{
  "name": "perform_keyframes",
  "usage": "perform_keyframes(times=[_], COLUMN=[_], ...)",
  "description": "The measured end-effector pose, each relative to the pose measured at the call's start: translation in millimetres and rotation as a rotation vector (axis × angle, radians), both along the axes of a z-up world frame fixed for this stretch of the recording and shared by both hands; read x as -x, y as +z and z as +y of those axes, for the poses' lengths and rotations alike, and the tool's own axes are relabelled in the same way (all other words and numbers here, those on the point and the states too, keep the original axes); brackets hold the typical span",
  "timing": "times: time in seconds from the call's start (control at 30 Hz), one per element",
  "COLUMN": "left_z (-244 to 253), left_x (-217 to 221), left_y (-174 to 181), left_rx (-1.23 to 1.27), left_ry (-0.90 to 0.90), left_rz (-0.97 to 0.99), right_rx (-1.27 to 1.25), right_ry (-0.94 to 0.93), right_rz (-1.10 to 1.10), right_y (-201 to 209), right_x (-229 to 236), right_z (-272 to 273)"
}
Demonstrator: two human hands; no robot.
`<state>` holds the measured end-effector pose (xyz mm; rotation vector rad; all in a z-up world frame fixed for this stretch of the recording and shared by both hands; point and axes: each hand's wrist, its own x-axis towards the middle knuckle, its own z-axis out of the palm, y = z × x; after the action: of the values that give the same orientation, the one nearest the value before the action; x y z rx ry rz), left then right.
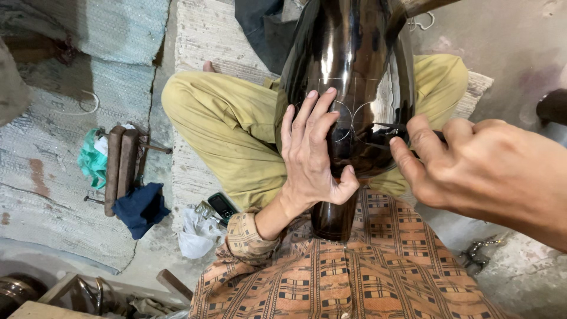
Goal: The person sits cross-legged and uses a small metal tool to engrave a circular pattern onto the surface of a dark metallic vessel. The person holds the vessel steady with one hand while carefully tracing the design with the other.
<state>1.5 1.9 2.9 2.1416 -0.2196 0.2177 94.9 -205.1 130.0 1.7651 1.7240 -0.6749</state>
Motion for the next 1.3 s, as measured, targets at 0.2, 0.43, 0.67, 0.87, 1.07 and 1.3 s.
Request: perform_keyframes(times=[0.2, 0.43, 0.67, 0.87, 1.07, 1.3], left_z=[2, 7, 4, -13, -20, -22], left_x=[-1, -1, -1, -5, -11, -12], left_y=[4, 11, 26, 41, 47, 50], left_rx=[-0.006, -0.046, -0.126, -0.297, -0.457, -0.504], left_ry=[-0.006, -0.039, -0.13, -0.365, -0.417, -0.414], left_rz=[0.02, 0.052, 0.071, 0.137, 0.176, 0.205], right_rx=[-0.134, 0.099, -0.762, -0.939, -0.81, -0.824], right_ry=[-0.29, -0.581, -1.323, -1.503, -1.448, -1.456], right_rz=[0.071, 0.016, 0.115, 0.338, 0.282, 0.321], right_y=[2, -2, -7, -16, -26, -32], right_x=[-6, -7, 18, 29, 30, 30], right_z=[1, -16, -41, -54, -64, -68])
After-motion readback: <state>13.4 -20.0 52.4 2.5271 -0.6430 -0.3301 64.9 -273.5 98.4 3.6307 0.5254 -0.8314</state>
